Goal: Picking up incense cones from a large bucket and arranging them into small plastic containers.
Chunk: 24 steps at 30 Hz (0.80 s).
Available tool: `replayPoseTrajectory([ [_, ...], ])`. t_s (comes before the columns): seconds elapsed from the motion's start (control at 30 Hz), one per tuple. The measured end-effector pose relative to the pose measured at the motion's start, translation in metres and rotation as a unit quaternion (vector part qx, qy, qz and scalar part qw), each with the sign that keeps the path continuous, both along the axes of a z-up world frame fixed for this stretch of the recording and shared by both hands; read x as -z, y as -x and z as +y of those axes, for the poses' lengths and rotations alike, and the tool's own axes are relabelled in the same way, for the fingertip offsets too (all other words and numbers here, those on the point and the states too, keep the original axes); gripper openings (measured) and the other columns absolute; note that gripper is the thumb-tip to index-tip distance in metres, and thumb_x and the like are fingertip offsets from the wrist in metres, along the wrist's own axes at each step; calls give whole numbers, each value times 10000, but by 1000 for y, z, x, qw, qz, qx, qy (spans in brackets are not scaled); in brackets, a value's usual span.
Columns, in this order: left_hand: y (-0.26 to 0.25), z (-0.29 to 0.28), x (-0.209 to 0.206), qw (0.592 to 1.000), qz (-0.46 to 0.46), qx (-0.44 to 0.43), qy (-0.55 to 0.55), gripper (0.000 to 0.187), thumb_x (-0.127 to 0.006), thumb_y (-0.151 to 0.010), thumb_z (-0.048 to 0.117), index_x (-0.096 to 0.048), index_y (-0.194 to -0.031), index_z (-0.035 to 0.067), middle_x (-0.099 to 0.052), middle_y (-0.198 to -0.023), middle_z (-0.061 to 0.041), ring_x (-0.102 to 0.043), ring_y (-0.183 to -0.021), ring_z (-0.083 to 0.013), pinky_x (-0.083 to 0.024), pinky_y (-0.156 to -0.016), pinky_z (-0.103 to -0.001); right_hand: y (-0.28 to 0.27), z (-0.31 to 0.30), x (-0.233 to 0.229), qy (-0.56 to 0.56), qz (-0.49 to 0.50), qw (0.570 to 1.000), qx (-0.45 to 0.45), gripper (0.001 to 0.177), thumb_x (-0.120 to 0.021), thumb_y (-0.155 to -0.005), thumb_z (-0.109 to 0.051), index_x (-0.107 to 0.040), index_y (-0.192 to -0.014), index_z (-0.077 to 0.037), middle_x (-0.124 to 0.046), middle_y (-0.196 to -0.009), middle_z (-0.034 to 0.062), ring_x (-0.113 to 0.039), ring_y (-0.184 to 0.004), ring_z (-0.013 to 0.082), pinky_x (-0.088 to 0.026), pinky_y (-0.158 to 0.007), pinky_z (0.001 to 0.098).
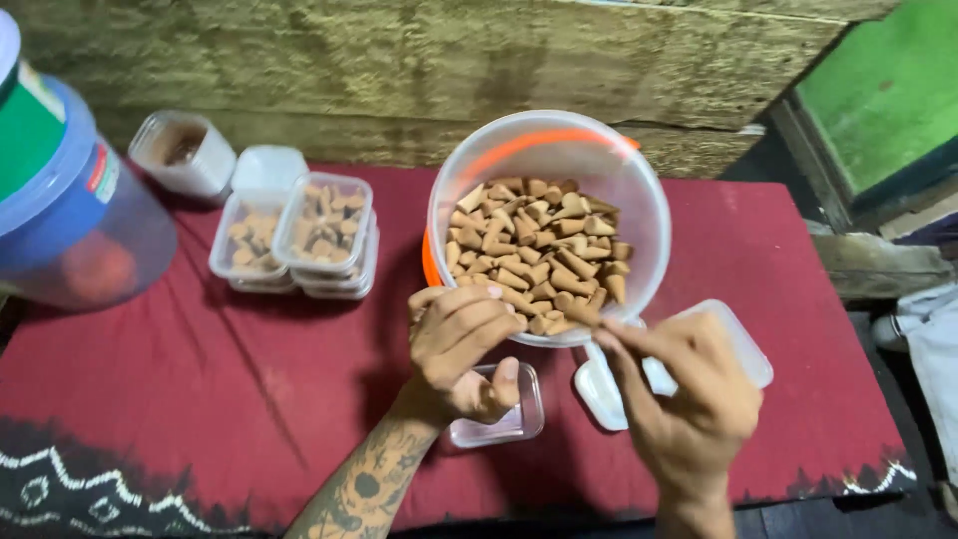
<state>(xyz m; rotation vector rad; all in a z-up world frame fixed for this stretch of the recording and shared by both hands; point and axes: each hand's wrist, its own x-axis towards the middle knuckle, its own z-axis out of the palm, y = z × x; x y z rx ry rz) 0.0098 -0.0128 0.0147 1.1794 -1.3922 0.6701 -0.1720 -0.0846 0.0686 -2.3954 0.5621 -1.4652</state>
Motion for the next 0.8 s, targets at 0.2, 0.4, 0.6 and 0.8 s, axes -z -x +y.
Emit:
replayPoseTrajectory([
  [0.2, -9, -8, 0, 999, 36, -7, -28, 317, -486, -973, 261, -745, -999, 79, -740, -1060, -53, -719, -1106, -283, -391, -987, -375, 18, 38, 88, -127, -92, 988, 9, 146, -783, -852, 26, -717, -982, 24, -570, -772, 79, -498, -697, 158, -488, -670, 253],
  [0.4, -12, -8, 9, 998, 38, 2, -41, 295, -521, -950, 234, -733, -1079, 73, -747, -1118, -72, -676, -1171, -300, -393, -1011, -421, 7, 27, 101, -68, 163, 980, -92, 153, -804, -862, -109, -773, -1012, -112, -648, -782, -2, -556, -706, 141, -461, -710, 268],
  [0.6, -15, -9, 14, 998, 27, 16, -46, 406, -448, -967, 301, -737, -1106, 53, -757, -1121, -105, -673, -1192, -315, -382, -1014, -429, -17, 7, 136, -54, 288, 952, -94, 95, -835, -827, -222, -834, -909, -173, -721, -890, -7, -480, -729, 251, -370, -657, 412],
  [0.8, -13, -8, 5, 998, 33, 0, -46, 326, -497, -947, 241, -734, -1081, 62, -750, -1101, -81, -674, -1196, -278, -388, -996, -386, -10, 8, 138, -112, 260, 954, -98, 161, -801, -851, -273, -837, -989, -198, -645, -782, -45, -470, -720, 214, -399, -688, 358],
])
